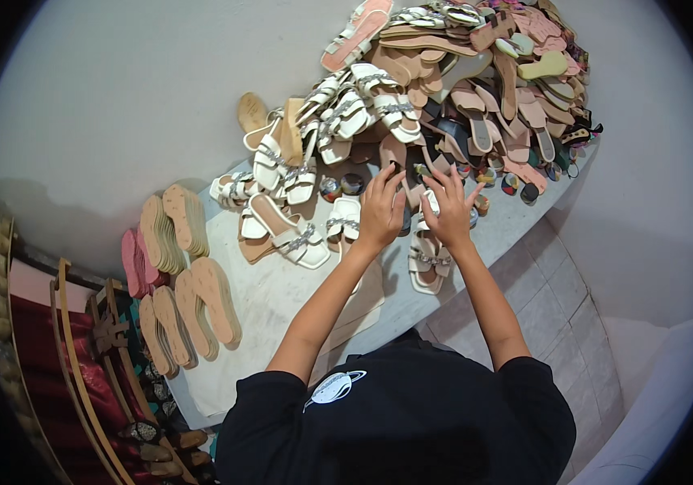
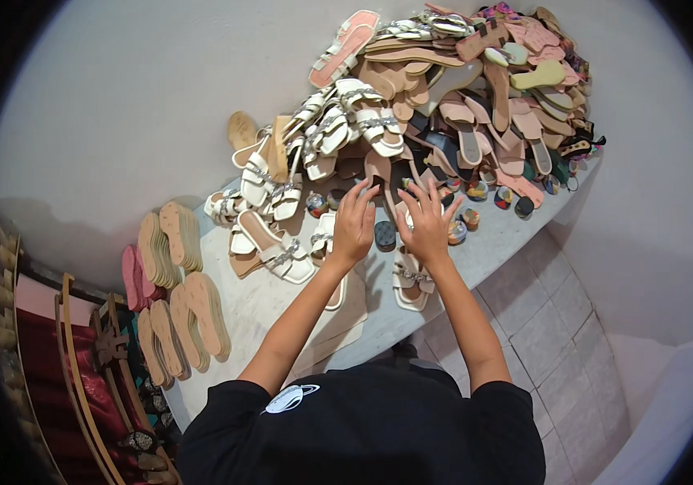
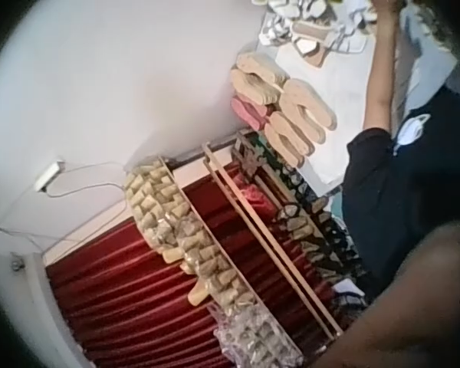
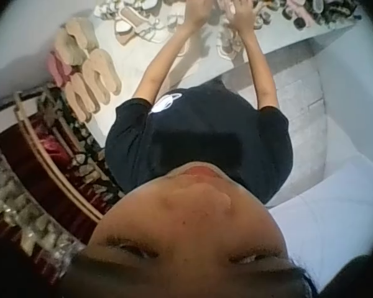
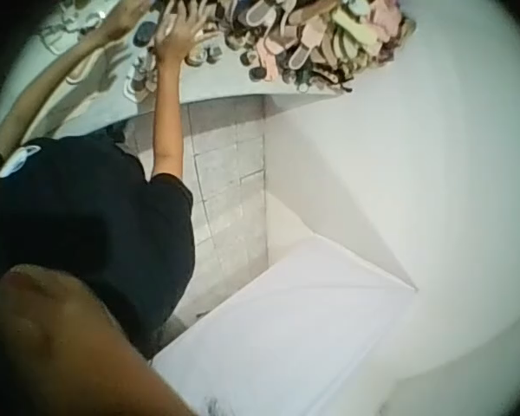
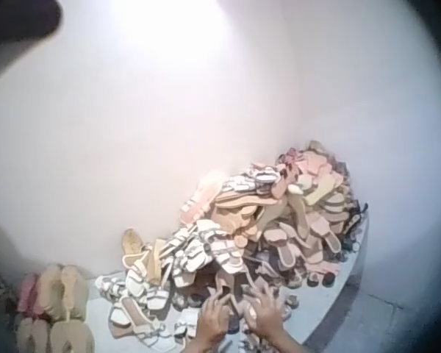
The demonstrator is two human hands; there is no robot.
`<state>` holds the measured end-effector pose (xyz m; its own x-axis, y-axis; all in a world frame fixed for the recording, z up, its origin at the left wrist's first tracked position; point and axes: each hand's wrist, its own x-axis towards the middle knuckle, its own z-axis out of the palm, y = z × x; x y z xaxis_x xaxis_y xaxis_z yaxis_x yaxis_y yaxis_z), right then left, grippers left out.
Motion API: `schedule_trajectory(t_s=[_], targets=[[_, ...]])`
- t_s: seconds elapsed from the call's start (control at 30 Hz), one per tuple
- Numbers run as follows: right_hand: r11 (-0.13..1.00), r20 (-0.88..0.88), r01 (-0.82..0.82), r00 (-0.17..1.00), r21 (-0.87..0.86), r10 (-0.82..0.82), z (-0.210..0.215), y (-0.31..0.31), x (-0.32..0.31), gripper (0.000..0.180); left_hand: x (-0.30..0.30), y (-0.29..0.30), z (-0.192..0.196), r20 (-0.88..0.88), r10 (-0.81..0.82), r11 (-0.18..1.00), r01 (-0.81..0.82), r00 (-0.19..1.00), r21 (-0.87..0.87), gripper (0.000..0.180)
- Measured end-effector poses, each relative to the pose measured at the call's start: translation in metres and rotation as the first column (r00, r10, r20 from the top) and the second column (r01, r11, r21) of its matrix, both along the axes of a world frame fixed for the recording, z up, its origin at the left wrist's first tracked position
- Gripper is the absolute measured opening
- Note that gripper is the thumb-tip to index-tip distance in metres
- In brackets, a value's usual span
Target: Inspecting and sorting various shoe soles and upper components in a factory setting.
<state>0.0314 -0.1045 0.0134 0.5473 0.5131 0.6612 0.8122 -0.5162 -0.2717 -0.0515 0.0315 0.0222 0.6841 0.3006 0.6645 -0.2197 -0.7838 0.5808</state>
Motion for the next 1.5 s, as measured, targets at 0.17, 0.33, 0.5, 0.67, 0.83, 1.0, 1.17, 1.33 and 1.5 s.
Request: schedule_trajectory(t_s=[0.17, 0.33, 0.5, 0.67, 0.83, 1.0, 1.17, 1.33, 1.5], targets=[[1.000, 0.116, 0.000, 0.993, 0.030, -0.004, 0.022, 0.000, 0.066, 0.030, 0.071, -0.006, 0.017, 0.069, -0.013, 0.999, 0.010, 0.998, 0.035, 0.032], [0.999, 0.228, 0.029, 0.973, -0.027, -0.022, 0.037, -0.004, 0.149, 0.030, 0.138, -0.015, 0.027, 0.097, -0.024, 1.000, 0.026, 0.995, -0.016, 0.031], [0.994, 0.325, 0.011, 0.945, -0.110, 0.025, 0.051, 0.004, 0.226, 0.028, 0.194, -0.017, 0.031, 0.099, 0.008, 1.000, -0.006, 0.995, -0.027, 0.034], [0.981, 0.527, 0.137, 0.848, -0.134, -0.047, 0.070, 0.024, 0.298, 0.034, 0.241, -0.010, 0.039, 0.121, 0.038, 0.999, -0.037, 0.992, -0.012, 0.034], [0.955, 0.633, 0.272, 0.761, -0.116, -0.140, 0.085, 0.040, 0.359, 0.036, 0.258, -0.010, 0.041, 0.108, 0.054, 0.998, -0.052, 0.993, -0.018, 0.035], [0.985, 0.677, 0.149, 0.734, -0.082, -0.054, 0.099, 0.047, 0.373, 0.014, 0.247, -0.002, 0.031, 0.050, 0.083, 0.996, -0.082, 0.995, -0.020, 0.039], [0.984, 0.708, -0.179, 0.691, -0.024, 0.143, 0.095, 0.051, 0.311, 0.016, 0.240, 0.019, 0.023, 0.044, 0.083, 0.882, -0.053, 0.996, -0.468, 0.048], [0.948, 0.602, -0.304, 0.775, 0.091, 0.190, 0.047, 0.009, 0.211, 0.018, 0.220, 0.029, 0.041, 0.212, -0.091, 0.351, 0.230, 0.973, -0.908, 0.036], [0.924, 0.457, -0.366, 0.845, 0.113, 0.279, -0.002, -0.010, 0.128, 0.018, 0.170, 0.023, 0.029, 0.236, -0.171, 0.331, 0.282, 0.957, -0.901, 0.033]])
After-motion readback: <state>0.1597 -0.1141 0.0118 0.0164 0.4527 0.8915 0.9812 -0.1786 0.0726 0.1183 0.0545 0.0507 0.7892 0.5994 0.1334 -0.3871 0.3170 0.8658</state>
